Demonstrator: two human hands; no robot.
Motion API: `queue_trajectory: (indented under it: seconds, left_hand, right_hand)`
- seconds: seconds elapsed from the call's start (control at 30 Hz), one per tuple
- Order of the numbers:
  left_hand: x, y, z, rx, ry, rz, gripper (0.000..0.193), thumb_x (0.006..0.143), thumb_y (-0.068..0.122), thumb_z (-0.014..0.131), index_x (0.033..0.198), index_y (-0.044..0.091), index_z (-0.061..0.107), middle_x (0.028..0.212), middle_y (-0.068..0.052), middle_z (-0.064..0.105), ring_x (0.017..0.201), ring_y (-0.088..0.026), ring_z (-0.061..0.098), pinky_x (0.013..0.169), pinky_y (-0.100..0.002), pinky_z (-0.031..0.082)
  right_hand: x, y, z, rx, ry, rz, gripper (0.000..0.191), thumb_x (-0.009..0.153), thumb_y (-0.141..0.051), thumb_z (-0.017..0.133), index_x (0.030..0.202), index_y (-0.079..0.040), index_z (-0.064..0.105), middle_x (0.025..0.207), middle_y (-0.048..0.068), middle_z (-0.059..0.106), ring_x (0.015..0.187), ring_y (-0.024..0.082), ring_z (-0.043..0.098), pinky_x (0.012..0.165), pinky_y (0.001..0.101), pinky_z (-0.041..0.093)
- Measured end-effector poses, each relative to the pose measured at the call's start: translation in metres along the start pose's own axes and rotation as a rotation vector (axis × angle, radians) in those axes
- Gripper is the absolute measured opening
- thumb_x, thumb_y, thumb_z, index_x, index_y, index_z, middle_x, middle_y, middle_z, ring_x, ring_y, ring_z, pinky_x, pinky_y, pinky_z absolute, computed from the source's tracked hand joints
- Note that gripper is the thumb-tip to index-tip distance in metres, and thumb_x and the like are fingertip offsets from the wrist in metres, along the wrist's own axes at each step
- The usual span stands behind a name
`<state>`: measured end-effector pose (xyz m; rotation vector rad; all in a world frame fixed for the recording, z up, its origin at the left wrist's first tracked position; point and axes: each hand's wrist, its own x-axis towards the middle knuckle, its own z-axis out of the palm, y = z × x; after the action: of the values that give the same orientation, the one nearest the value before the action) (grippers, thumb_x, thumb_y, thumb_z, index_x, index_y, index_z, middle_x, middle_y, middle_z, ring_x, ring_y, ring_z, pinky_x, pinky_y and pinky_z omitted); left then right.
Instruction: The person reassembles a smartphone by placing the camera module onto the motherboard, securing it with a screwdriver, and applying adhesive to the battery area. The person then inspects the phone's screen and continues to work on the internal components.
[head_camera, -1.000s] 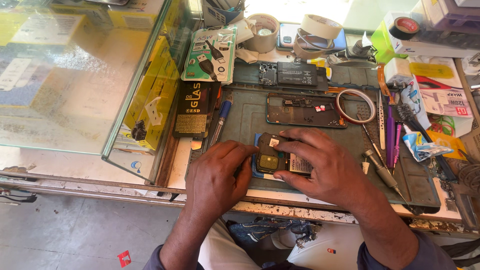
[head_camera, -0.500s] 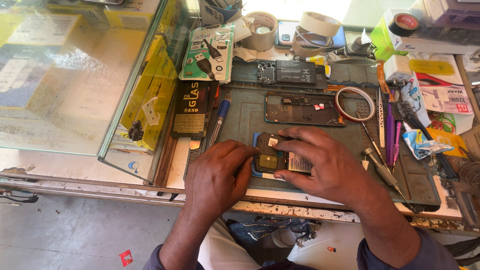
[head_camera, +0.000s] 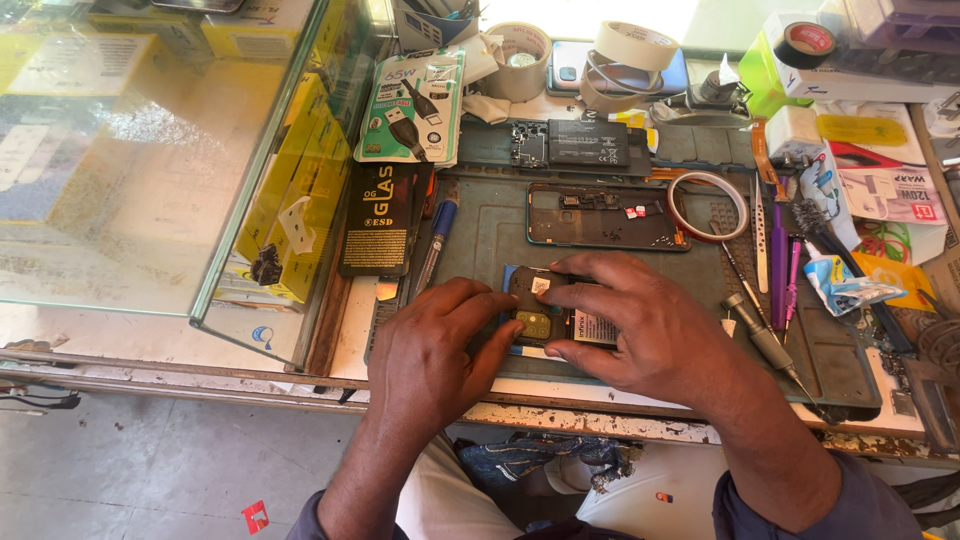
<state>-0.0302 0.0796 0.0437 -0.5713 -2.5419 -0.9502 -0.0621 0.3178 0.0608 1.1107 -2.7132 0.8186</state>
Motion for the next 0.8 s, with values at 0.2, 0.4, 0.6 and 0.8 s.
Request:
queue_trajectory:
  seconds: [0.2,0.4,0.6,0.8]
  left_hand:
    - [0.003,0.001,-0.004,-0.020,-0.053,0.008,0.031,0.086,0.031,0.077,0.111,0.013,0.073,0.100,-0.005,0.070,0.089,-0.028,0.070,0.071,-0.042,0.054]
    - [0.006,0.007,-0.002,-0.018,-0.111,0.004,0.036,0.086,0.023,0.075,0.120,0.013,0.071,0.111,-0.008,0.067,0.098,-0.031,0.069,0.079,-0.044,0.054]
    - [0.012,0.009,-0.003,0.011,-0.129,0.039,0.037,0.082,0.020,0.075,0.119,0.013,0.072,0.127,-0.011,0.064,0.109,-0.033,0.066,0.085,-0.045,0.054]
    - [0.018,0.010,-0.004,0.057,-0.226,0.054,0.028,0.084,0.021,0.074,0.111,0.012,0.072,0.136,-0.010,0.064,0.113,-0.032,0.065,0.091,-0.046,0.052]
  right_hand:
    - [-0.001,-0.001,0.002,0.006,0.037,-0.011,0.047,0.078,-0.034,0.084,0.115,-0.008,0.074,0.129,0.016,0.065,0.119,0.034,0.063,0.098,0.0428,0.051]
    - [-0.003,0.002,0.003,0.000,0.054,-0.023,0.047,0.076,-0.033,0.086,0.113,-0.007,0.073,0.130,0.016,0.065,0.121,0.035,0.062,0.099,0.0437,0.050]
    - [-0.003,0.005,0.001,0.006,0.042,-0.024,0.049,0.076,-0.033,0.086,0.115,-0.006,0.073,0.131,0.016,0.065,0.120,0.035,0.062,0.099,0.0436,0.050]
    - [-0.005,0.005,0.000,0.061,0.041,-0.014,0.042,0.081,-0.027,0.082,0.117,-0.007,0.072,0.129,0.014,0.067,0.117,0.033,0.066,0.098,0.0409,0.053]
